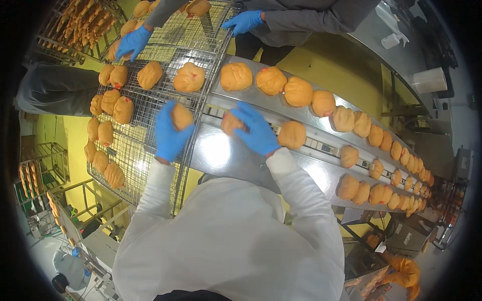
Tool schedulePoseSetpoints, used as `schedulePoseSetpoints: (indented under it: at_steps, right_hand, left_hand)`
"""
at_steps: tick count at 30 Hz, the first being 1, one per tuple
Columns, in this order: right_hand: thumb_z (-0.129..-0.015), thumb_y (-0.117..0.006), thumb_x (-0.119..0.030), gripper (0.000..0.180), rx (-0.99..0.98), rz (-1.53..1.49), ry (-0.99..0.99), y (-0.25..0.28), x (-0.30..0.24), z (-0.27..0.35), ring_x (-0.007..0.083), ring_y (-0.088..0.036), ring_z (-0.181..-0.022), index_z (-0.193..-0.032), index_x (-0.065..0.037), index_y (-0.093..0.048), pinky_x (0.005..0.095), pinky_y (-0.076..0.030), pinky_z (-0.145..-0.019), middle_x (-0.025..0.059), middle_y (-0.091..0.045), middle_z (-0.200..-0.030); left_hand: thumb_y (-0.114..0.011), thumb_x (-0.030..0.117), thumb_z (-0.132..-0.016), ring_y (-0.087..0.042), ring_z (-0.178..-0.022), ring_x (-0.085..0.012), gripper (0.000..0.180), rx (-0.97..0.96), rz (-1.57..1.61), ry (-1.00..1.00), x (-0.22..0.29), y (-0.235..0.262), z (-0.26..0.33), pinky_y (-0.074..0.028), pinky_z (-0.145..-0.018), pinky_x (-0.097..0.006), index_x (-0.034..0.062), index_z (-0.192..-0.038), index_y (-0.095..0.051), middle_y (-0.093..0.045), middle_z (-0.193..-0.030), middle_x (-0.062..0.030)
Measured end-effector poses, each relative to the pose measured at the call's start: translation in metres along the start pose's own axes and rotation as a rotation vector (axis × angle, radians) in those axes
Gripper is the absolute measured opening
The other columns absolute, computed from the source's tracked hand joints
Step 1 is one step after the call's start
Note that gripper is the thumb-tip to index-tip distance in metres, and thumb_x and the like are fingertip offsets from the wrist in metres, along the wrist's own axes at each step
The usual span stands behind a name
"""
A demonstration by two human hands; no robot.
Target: The person picks up baked buns from a moving conveyor belt and places them onto a metal wire rack. They wear blue gloves and handle the buns one by one, arranging them in rows on the rack alongside other workers.
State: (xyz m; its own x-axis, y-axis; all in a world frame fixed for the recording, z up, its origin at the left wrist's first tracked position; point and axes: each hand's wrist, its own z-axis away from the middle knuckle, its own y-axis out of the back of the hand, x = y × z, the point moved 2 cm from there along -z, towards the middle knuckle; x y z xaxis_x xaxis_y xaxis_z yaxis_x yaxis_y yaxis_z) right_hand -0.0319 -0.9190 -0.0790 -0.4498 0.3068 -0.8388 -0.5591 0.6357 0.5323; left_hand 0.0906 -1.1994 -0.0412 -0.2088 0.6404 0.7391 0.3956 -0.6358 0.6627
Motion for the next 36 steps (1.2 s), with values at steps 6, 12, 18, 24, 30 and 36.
schedulePoseSetpoints:
  at_steps: [6, 12, 18, 24, 30, 36]
  right_hand:
    - [-0.085, -0.080, -0.029, 0.060, -0.038, 0.003, -0.020, -0.004, -0.052, 0.020, 0.0386, -0.051, -0.137, -0.141, -0.016, -0.064, 0.0488, -0.041, -0.115, 0.0171, -0.055, -0.149]
    - [-0.078, -0.084, -0.037, 0.071, -0.213, 0.190, 0.023, -0.042, -0.054, 0.069, 0.0381, -0.050, -0.137, -0.143, -0.020, -0.063, 0.0499, -0.038, -0.114, 0.0166, -0.051, -0.152]
    - [-0.078, -0.084, -0.034, 0.073, -0.256, 0.163, 0.026, -0.013, -0.061, 0.083, 0.0383, -0.052, -0.135, -0.146, -0.021, -0.061, 0.0505, -0.040, -0.114, 0.0163, -0.051, -0.153]
    - [-0.078, -0.083, -0.027, 0.074, -0.152, 0.040, 0.063, -0.010, -0.015, 0.031, 0.0403, -0.051, -0.138, -0.149, -0.021, -0.059, 0.0484, -0.041, -0.117, 0.0181, -0.051, -0.154]
    - [-0.078, -0.083, -0.024, 0.075, 0.047, 0.044, -0.009, 0.003, -0.036, 0.013, 0.0388, -0.049, -0.140, -0.149, -0.021, -0.059, 0.0483, -0.040, -0.118, 0.0167, -0.050, -0.156]
    - [-0.075, -0.085, -0.020, 0.068, -0.145, 0.105, 0.090, -0.047, -0.060, 0.053, 0.0420, -0.045, -0.142, -0.140, -0.019, -0.064, 0.0524, -0.036, -0.119, 0.0159, -0.048, -0.156]
  left_hand:
    - [-0.088, 0.033, -0.081, -0.038, -0.150, -0.0485, 0.090, -0.367, 0.059, -0.277, 0.035, -0.043, 0.051, -0.033, -0.123, -0.054, -0.0003, -0.152, -0.045, -0.044, -0.156, -0.0294]
    - [-0.086, 0.037, -0.083, -0.039, -0.148, -0.0484, 0.092, 0.055, -0.359, -0.275, 0.013, -0.025, -0.085, -0.034, -0.121, -0.055, 0.0116, -0.159, -0.041, -0.036, -0.162, -0.0273]
    - [-0.090, 0.039, -0.072, -0.049, -0.133, -0.0466, 0.096, -0.146, -0.324, -0.093, -0.014, -0.036, -0.121, -0.044, -0.110, -0.054, 0.0177, -0.155, -0.045, -0.047, -0.148, -0.0254]
    - [-0.089, 0.036, -0.072, -0.050, -0.128, -0.0467, 0.097, -0.108, -0.171, -0.239, 0.025, -0.056, -0.025, -0.044, -0.107, -0.054, 0.0084, -0.154, -0.044, -0.048, -0.143, -0.0252]
    - [-0.088, 0.030, -0.075, -0.032, -0.152, -0.0496, 0.104, -0.359, 0.025, -0.116, 0.034, -0.073, 0.065, -0.033, -0.125, -0.050, 0.0014, -0.160, -0.036, -0.028, -0.167, -0.0296]
    - [-0.081, 0.015, -0.084, -0.037, -0.152, -0.0449, 0.072, -0.187, 0.118, -0.253, 0.033, -0.016, 0.006, -0.035, -0.123, -0.051, 0.0070, -0.151, -0.053, -0.040, -0.162, -0.0264]
